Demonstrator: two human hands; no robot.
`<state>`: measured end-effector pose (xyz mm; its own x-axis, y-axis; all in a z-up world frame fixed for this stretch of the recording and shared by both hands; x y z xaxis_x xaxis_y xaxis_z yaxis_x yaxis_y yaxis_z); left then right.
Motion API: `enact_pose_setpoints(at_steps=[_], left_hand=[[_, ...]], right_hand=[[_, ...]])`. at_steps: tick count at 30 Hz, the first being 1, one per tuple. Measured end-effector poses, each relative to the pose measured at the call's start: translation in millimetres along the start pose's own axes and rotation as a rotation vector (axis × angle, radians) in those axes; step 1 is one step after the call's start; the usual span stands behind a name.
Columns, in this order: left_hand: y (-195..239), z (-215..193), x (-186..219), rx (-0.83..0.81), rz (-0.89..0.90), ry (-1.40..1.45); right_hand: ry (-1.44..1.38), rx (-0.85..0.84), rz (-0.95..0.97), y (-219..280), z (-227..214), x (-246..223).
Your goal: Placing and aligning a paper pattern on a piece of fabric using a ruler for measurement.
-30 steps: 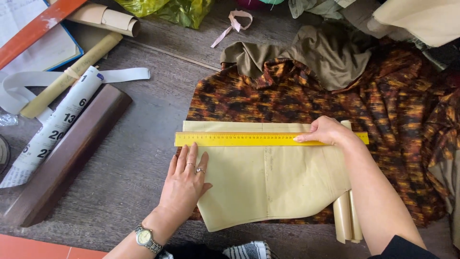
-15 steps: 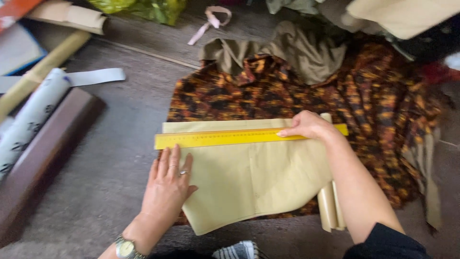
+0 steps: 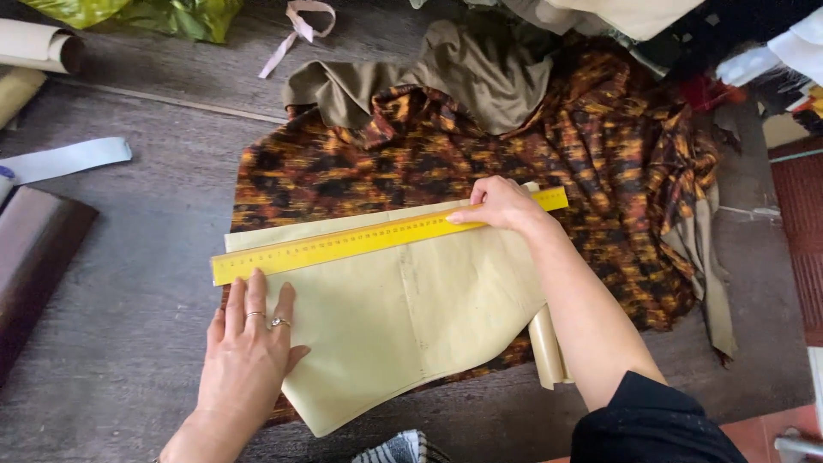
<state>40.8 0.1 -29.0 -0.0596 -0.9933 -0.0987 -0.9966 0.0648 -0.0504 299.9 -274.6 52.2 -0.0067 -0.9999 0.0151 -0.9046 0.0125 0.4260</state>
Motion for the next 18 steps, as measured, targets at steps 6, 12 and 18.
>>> enact_pose_setpoints(at_steps=[6,12,18], left_hand=[[-9,-9,-3,-0.159,-0.017,0.014],[-11,-8,-3,-0.276,-0.002,-0.027],[-11,-10,-4,-0.229,-0.012,-0.021]], right_hand=[[0.003,0.012,0.033,-7,3,0],[0.031,-0.048,0.040,-3,-3,-6],[0.018,-0.063,0.055,-3,-4,-7]])
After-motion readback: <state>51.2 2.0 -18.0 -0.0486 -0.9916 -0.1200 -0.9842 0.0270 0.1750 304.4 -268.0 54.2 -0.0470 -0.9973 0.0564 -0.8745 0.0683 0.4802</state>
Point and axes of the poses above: each hand's wrist, its own y-axis away from the middle knuckle, its own z-axis out of the palm, x = y × z, the point moved 3 cm from there along -y, towards the middle knuckle, and after that the axes turned 12 degrees about x, right-handed, at the moved point
